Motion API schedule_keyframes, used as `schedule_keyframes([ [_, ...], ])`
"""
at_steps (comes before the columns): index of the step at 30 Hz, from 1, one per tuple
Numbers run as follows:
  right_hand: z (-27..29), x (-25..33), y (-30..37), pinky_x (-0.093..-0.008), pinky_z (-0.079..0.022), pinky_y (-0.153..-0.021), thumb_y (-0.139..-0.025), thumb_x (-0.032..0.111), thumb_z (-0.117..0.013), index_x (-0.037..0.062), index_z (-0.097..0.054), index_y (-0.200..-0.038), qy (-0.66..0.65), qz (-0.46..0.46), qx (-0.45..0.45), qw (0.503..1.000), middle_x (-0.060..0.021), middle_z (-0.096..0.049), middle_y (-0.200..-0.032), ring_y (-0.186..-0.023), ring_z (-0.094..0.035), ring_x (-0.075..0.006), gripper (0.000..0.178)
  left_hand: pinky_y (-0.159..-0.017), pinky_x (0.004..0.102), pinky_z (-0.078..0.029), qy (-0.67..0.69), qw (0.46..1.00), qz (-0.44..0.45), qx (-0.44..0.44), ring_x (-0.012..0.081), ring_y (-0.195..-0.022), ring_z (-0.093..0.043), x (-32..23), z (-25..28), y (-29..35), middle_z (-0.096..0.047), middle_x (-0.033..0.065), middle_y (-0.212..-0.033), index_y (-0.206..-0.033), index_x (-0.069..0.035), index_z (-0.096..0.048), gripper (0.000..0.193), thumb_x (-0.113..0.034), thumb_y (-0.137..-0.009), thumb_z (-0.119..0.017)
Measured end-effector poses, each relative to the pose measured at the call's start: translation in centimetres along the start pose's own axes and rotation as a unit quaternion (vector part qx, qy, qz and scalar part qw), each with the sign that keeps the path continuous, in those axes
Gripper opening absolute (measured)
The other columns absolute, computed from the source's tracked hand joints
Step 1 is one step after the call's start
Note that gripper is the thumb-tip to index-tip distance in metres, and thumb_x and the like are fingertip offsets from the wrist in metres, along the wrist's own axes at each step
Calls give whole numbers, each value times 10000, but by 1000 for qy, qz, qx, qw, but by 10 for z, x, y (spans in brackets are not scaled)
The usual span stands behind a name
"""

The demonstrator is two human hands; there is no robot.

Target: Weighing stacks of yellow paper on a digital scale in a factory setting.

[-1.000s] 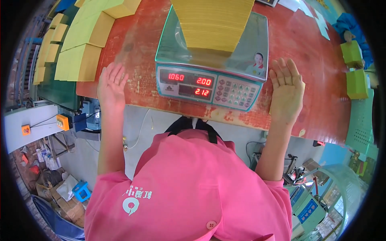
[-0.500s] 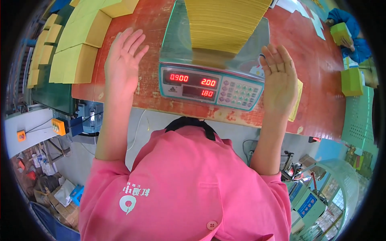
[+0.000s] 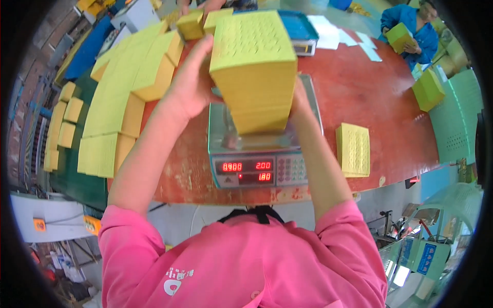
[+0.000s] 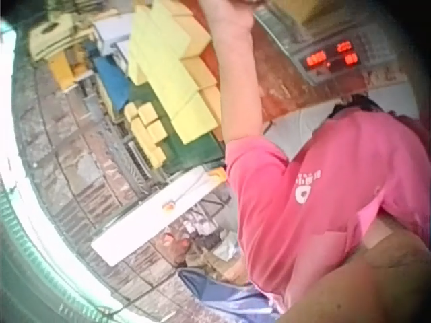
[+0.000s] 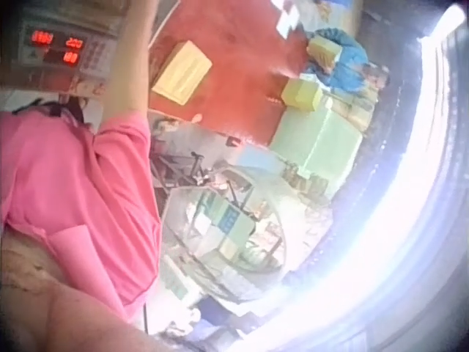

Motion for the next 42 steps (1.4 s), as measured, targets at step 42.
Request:
schedule_keyframes([
  [42, 579, -78, 199, -352, -541, -763, -1000, 327, -480, 48, -609, -1214, -186, -246, -229, 923, -59, -630, -1130, -1011, -602, -179, 374, -960, 704, -386, -5, 931, 299, 212, 416, -1315, -416, 313, -518, -113, -422, 140, -1455, -1446, -122, -364, 708, -541, -910, -560],
])
Point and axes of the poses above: each hand's wrist, its own y-axis away from the middle knuckle, its own z-axis out of the back of the hand, x = y × z, the point moved 8 cm from there along -y, towards the middle knuckle
